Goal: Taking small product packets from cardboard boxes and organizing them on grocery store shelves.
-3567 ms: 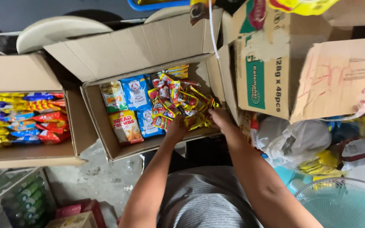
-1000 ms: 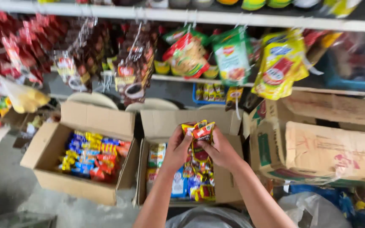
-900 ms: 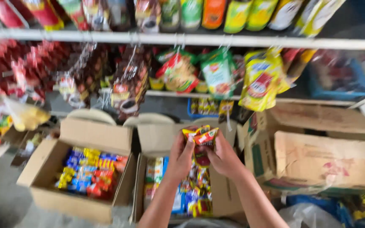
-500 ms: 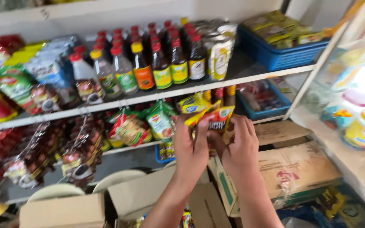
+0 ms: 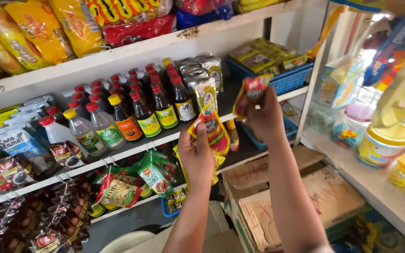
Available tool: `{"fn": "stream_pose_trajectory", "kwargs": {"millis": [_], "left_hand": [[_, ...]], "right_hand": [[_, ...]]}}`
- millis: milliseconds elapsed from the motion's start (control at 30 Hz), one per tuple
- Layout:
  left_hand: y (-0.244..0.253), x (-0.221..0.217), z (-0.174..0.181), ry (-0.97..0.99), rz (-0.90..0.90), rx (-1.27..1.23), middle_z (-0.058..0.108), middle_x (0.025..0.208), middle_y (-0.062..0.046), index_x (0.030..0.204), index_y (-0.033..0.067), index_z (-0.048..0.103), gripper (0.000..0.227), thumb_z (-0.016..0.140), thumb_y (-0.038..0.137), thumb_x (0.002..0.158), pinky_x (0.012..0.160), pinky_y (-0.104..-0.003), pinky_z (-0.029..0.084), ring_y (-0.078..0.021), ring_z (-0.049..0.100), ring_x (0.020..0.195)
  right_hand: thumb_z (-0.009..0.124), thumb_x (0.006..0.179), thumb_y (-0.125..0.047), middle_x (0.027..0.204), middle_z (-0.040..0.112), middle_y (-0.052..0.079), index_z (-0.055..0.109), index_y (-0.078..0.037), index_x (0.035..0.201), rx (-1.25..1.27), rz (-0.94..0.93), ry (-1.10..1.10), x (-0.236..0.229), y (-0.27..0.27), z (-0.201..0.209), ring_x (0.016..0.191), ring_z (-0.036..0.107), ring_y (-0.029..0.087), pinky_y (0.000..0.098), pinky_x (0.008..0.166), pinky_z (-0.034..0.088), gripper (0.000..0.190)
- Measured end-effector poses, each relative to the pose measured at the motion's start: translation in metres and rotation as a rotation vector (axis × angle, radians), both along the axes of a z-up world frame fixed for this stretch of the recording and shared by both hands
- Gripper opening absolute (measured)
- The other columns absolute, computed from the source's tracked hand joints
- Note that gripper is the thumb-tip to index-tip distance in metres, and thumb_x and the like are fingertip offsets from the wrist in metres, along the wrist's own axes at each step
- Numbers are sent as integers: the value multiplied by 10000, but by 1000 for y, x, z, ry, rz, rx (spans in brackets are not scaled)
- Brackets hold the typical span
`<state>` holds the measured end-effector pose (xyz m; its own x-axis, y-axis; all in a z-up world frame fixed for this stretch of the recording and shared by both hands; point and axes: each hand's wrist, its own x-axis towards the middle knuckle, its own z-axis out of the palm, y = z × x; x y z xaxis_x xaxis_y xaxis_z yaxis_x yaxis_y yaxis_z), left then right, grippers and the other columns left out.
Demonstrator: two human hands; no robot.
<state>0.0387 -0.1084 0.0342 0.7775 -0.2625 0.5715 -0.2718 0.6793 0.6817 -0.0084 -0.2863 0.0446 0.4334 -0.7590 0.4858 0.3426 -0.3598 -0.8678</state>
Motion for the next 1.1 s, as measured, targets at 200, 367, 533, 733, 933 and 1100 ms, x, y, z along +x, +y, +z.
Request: {"fn": "stream_pose_trajectory", "kwargs": {"millis": [200,367,533,733,933,1100], "left_hand": [[8,25,-23,-21,71,35,697,953,-3,1141,-7,662,208,602,184,1082,711,-229,512,-21,587,809],[7,31,-12,-10,67,31,719,982,-19,1140,-17,666,188,605,145,1066,725,-235,524,-32,606,826],[10,35,-12,-9,90,107,729,997,-20,1142,-11,670,182,601,132,1052,749,-233,540,-33,618,848],[11,29,-11,7,59,117,708,972,-21,1150,-21,680,207,604,161,1087,708,-241,505,-38,575,813],[-2,42,-23,-61,94,100,714,965,-10,1095,-12,660,191,611,171,1084,740,-238,518,-31,576,834],[-2,34,-25,-31,165,162,708,947,3,1091,-2,687,218,626,204,1053,733,-230,516,-25,583,828]], "right_hand": [[828,854,-25,1076,693,77,561,-22,1193,-348,36,43,147,-134,-25,976,650,159,322,853,550,432],[779,858,32,1005,713,118,626,26,1179,-219,348,118,197,-157,-29,889,684,199,353,760,579,356],[768,809,55,1020,739,84,620,-26,1209,-134,450,116,227,-168,-52,885,712,174,328,745,610,433],[866,737,-33,1076,742,101,579,-42,1205,-293,334,178,227,-185,-76,972,714,210,359,830,599,549],[947,699,-200,1123,742,128,610,-58,1214,-447,69,371,223,-174,-70,1061,704,264,389,920,555,631],[939,720,-229,1118,734,167,655,-53,1163,-480,-53,379,165,-129,-39,1070,696,320,410,913,560,555]]}}
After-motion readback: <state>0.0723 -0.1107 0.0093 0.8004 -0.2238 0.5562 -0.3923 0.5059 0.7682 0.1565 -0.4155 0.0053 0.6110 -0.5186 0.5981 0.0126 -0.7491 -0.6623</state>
